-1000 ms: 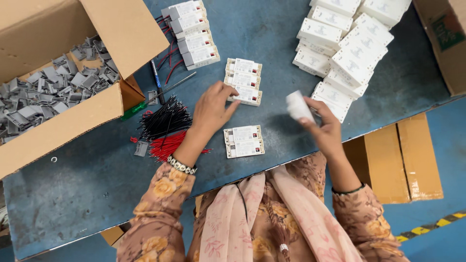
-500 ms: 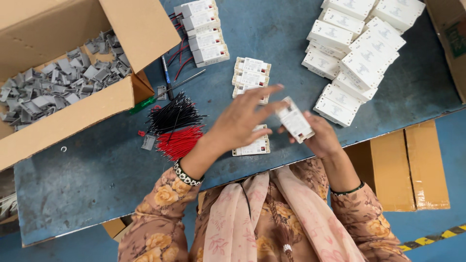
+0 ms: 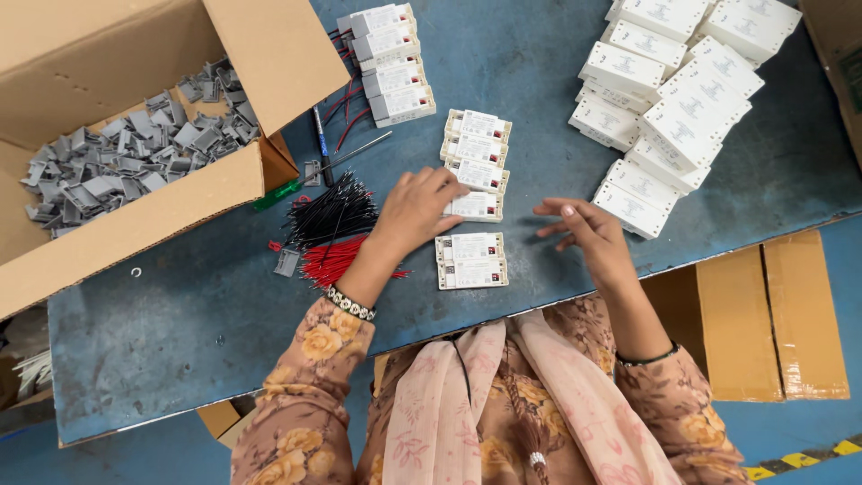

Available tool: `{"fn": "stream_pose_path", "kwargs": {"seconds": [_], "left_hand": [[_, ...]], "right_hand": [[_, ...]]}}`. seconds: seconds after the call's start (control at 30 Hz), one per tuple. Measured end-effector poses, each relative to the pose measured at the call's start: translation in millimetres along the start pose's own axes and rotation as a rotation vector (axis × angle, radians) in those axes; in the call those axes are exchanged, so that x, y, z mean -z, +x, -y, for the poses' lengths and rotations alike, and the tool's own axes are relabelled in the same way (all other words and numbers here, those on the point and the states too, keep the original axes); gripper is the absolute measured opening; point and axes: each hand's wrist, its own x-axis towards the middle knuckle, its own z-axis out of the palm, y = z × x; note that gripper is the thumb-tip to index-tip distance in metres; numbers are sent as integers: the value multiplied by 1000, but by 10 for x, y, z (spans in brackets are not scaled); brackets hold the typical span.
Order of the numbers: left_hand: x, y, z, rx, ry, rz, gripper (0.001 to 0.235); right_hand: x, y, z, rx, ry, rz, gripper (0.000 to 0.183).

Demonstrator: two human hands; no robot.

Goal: The person assembles white electrical components by inserting red and black wires into terminals and tightening them with a screwdriver. They handle multiple units, arranging them in rows on a blue workbench.

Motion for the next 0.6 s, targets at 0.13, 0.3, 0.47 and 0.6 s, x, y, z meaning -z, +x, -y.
{"fn": "stream_pose_path", "kwargs": {"seconds": [0.13, 0.3, 0.47, 0.6], "left_hand": [[-139, 76, 98, 19, 19, -30, 35], [-191, 187, 67, 111, 87, -79, 32], [-65, 146, -27, 131, 6, -117, 31], [100, 16, -106, 158, -133, -61, 30]], "right_hand": [[165, -138, -232, -28, 38, -96, 40], [280, -274, -340, 126, -18, -340, 36], [470, -406, -170, 363, -903, -702, 44], [354, -437, -148, 376, -1210, -570, 69]]}}
